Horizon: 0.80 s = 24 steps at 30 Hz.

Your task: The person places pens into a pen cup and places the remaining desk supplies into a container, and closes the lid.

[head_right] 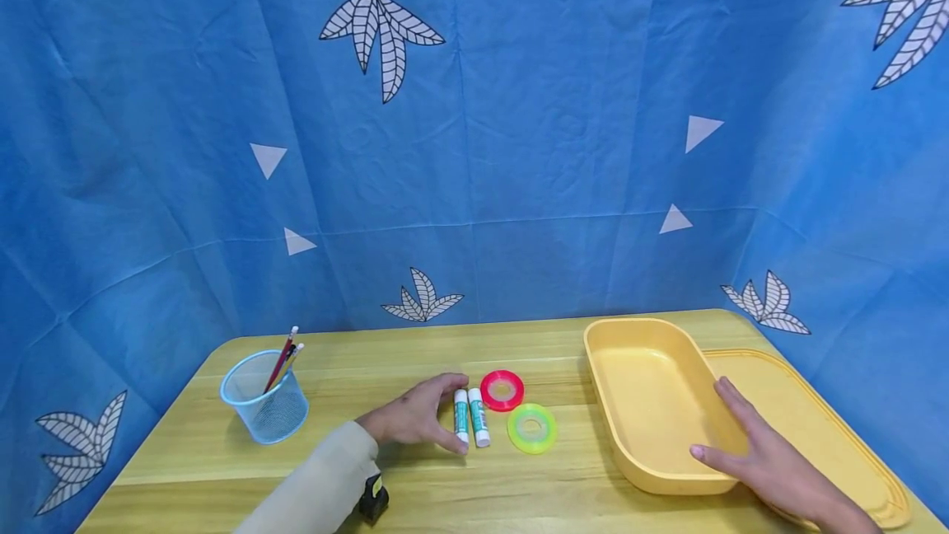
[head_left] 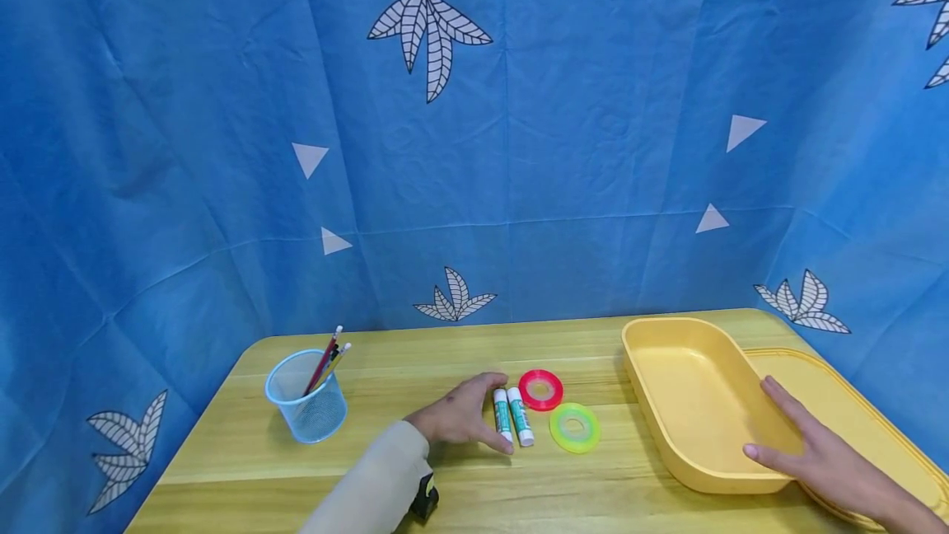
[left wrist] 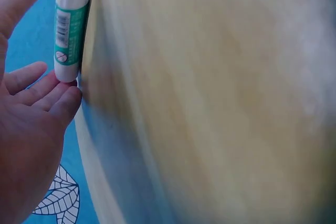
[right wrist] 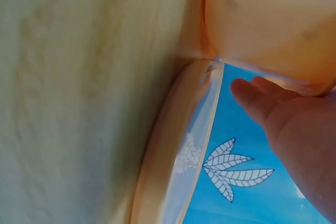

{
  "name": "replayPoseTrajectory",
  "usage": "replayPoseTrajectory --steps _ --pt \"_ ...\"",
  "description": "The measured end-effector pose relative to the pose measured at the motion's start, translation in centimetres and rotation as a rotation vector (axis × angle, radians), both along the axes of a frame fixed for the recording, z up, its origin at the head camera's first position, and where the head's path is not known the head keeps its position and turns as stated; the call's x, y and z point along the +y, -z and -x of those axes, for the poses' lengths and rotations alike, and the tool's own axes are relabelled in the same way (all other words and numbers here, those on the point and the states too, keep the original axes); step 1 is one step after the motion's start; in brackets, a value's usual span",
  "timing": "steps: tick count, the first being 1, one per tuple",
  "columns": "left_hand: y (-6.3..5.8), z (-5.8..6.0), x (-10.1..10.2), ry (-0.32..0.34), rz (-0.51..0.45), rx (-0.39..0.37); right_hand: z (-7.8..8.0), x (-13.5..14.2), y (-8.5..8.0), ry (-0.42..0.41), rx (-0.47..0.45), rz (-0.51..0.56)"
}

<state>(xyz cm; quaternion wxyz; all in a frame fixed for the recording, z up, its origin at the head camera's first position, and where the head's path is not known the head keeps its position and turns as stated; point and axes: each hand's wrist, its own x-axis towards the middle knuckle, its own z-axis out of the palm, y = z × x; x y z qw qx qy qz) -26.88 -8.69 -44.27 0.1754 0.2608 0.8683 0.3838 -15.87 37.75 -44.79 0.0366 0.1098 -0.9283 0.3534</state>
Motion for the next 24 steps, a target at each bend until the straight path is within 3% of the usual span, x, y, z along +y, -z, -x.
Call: replayPoseTrajectory --steps 10,24 --pt "0.30 -0.12 0.58 -0.038 0.043 0.017 -0.21 -0.20 0.36 0.016 -0.026 0.040" --pt "0.04 0.18 0.62 -0.050 -0.043 0.031 -0.15 -0.29 0.37 0.013 -0.031 0.052"
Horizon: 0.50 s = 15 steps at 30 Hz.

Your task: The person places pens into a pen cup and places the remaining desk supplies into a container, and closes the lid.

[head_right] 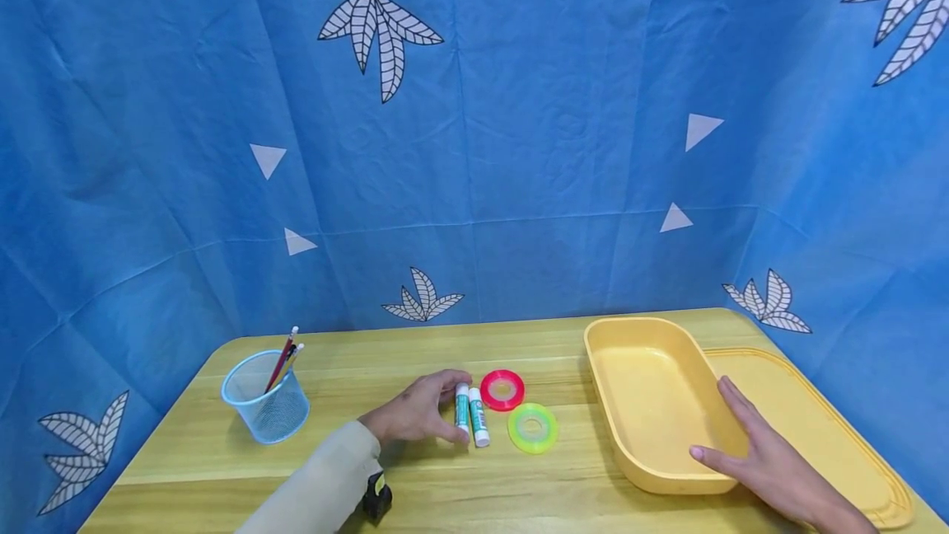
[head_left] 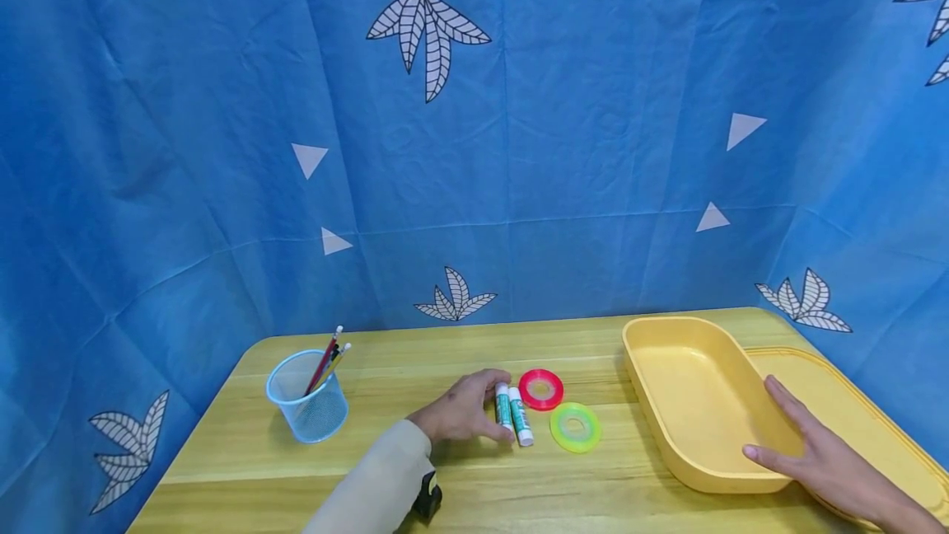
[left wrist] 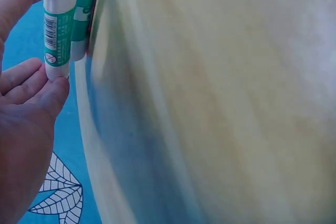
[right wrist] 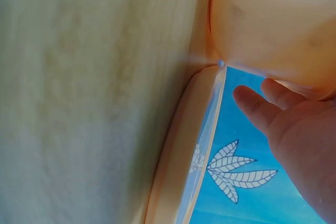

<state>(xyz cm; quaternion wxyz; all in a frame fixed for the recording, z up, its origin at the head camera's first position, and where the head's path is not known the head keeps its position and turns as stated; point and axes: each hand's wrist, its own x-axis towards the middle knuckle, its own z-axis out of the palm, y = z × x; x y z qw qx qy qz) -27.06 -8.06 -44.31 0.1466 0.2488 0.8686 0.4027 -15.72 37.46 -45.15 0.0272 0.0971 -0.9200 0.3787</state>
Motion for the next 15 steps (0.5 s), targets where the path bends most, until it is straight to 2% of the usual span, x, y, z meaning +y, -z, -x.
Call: replayPoseTrajectory --steps 9,15 --pt "-0.6 0.4 0.7 0.007 -0.022 0.023 -0.1 0.0 0.0 -0.002 0.012 -0.010" --pt "-1.2 0.4 1.3 0.027 -0.081 0.001 0.0 0.2 0.2 -0.005 0.026 -0.015"
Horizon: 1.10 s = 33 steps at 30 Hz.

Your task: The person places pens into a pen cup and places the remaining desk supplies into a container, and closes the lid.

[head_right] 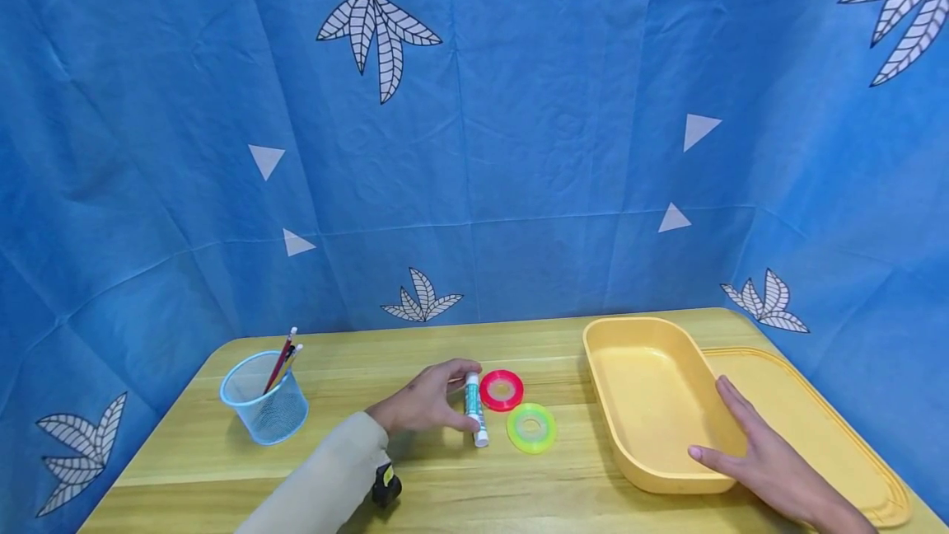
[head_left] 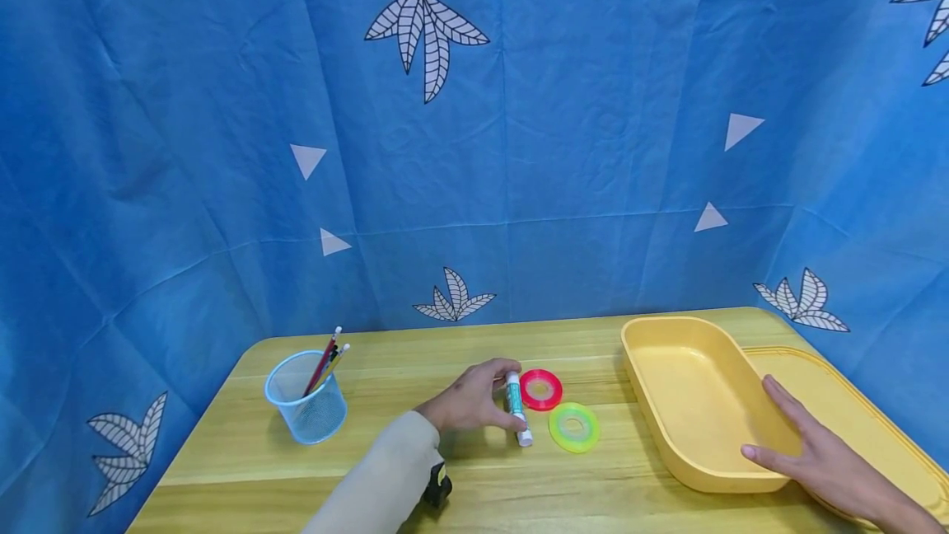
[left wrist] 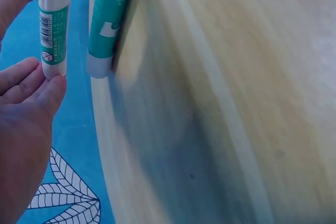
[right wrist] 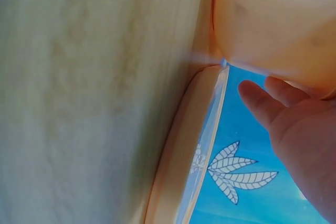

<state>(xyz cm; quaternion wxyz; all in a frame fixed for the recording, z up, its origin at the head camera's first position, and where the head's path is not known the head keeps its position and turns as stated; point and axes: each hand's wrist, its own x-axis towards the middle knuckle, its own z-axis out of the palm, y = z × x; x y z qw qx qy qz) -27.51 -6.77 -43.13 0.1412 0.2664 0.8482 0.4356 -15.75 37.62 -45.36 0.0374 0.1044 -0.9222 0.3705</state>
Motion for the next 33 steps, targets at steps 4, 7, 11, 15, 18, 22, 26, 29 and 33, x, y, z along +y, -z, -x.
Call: replayPoseTrajectory --steps 4,7,11,15,18,22,26,29,33 --pt "-0.4 0.1 0.3 0.021 -0.028 -0.002 0.1 0.0 0.1 -0.006 0.014 -0.014" --pt "-0.6 0.2 0.6 0.033 -0.049 -0.002 0.3 0.0 0.2 -0.006 0.023 -0.030" --pt "-1.0 0.3 1.2 0.044 -0.074 0.001 0.4 -0.1 0.2 -0.008 0.029 -0.034" --pt "-1.4 0.2 2.2 0.054 -0.101 0.000 0.4 -0.2 0.0 -0.007 0.043 -0.048" --pt "-1.8 0.1 3.3 0.066 -0.131 -0.020 0.3 -0.2 -0.1 -0.009 0.042 -0.051" --pt "-2.2 -0.1 4.8 0.079 -0.146 -0.038 0.2 -0.2 -0.2 -0.014 0.022 -0.040" --pt "-2.6 -0.5 6.2 0.101 -0.139 -0.035 0.1 -0.3 -0.2 -0.013 -0.003 -0.028" --pt "-2.8 -0.8 7.1 0.135 -0.140 -0.022 0.0 -0.3 -0.2 -0.010 -0.006 -0.027" --pt "-2.7 -1.0 8.1 0.157 -0.138 -0.003 0.0 -0.4 -0.3 -0.006 -0.002 -0.035"
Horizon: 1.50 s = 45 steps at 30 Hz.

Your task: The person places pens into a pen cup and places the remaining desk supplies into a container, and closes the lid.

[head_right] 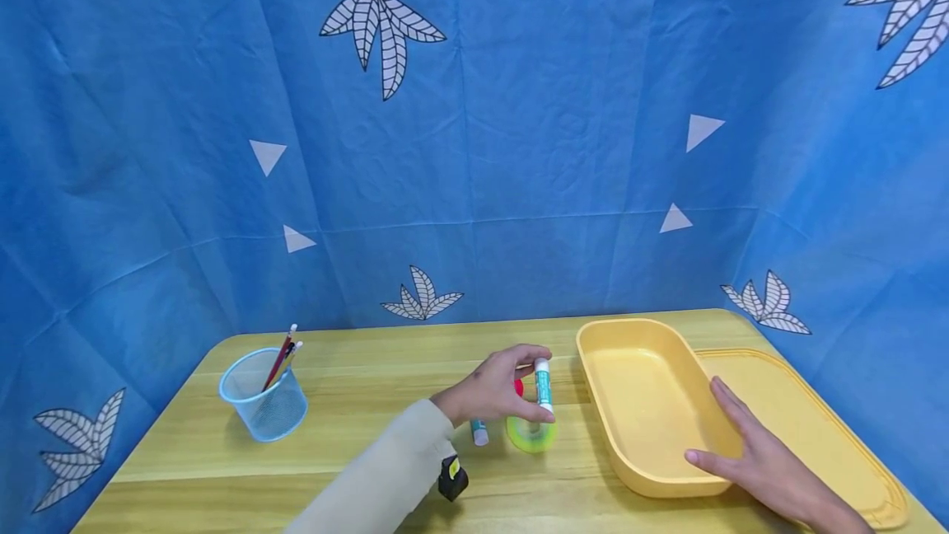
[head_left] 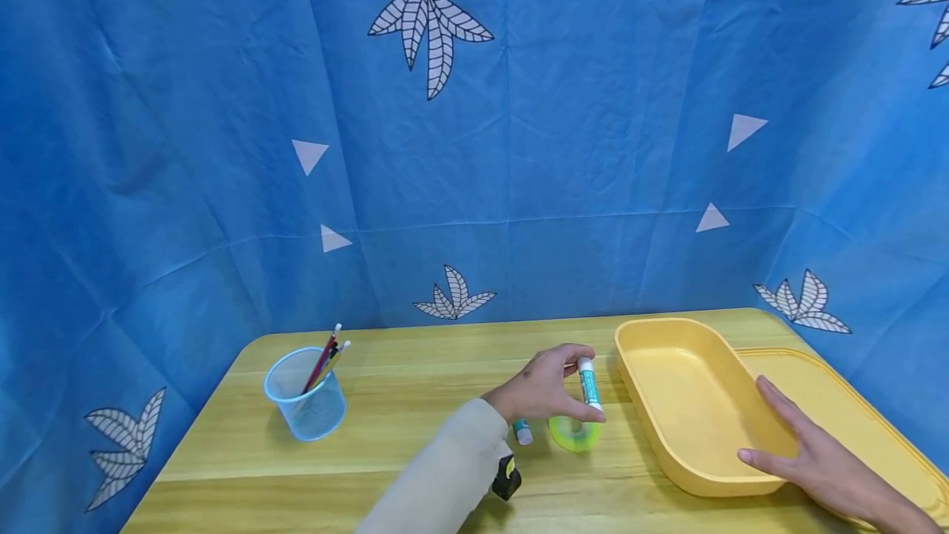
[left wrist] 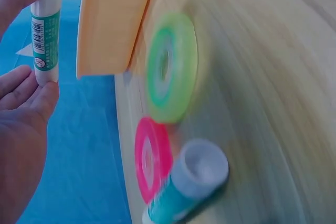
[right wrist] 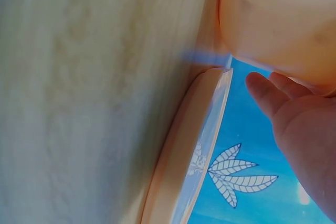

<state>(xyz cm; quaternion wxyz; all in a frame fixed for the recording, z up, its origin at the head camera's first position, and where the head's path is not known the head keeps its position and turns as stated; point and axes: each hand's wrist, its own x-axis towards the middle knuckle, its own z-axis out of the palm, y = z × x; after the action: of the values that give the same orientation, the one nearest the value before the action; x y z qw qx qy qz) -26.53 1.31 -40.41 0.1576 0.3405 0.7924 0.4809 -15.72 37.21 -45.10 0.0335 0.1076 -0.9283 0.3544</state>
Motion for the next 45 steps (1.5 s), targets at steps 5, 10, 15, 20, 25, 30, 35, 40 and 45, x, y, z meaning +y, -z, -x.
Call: replayPoseTrajectory --steps 5,10,15,20,25,30,35,40,45 --pt "0.0 -0.2 1.3 0.004 0.001 0.007 0.1 0.0 0.1 0.008 -0.007 -0.006" --pt "0.0 -0.6 2.9 0.012 -0.030 -0.018 0.0 0.0 0.0 0.010 -0.005 -0.004" --pt "0.1 -1.0 4.5 0.020 -0.049 -0.021 -0.1 0.1 0.0 0.010 -0.001 0.000" --pt "0.6 -1.1 5.9 0.016 -0.054 -0.027 0.0 0.1 0.0 0.010 -0.020 0.019" --pt "0.9 -1.3 6.8 -0.001 -0.030 0.021 0.0 0.0 0.0 -0.008 -0.025 0.025" --pt "0.9 -1.4 6.9 -0.022 0.041 0.086 0.0 -0.1 -0.1 -0.018 -0.024 0.018" --pt "0.8 -1.3 6.8 -0.044 0.126 0.135 -0.1 0.0 -0.2 -0.017 -0.024 0.030" --pt "0.7 -1.4 7.1 -0.060 0.176 0.154 -0.2 0.0 -0.2 -0.010 -0.023 0.033" --pt "0.5 -1.6 7.4 -0.064 0.224 0.169 -0.2 0.0 -0.2 -0.002 -0.028 0.025"
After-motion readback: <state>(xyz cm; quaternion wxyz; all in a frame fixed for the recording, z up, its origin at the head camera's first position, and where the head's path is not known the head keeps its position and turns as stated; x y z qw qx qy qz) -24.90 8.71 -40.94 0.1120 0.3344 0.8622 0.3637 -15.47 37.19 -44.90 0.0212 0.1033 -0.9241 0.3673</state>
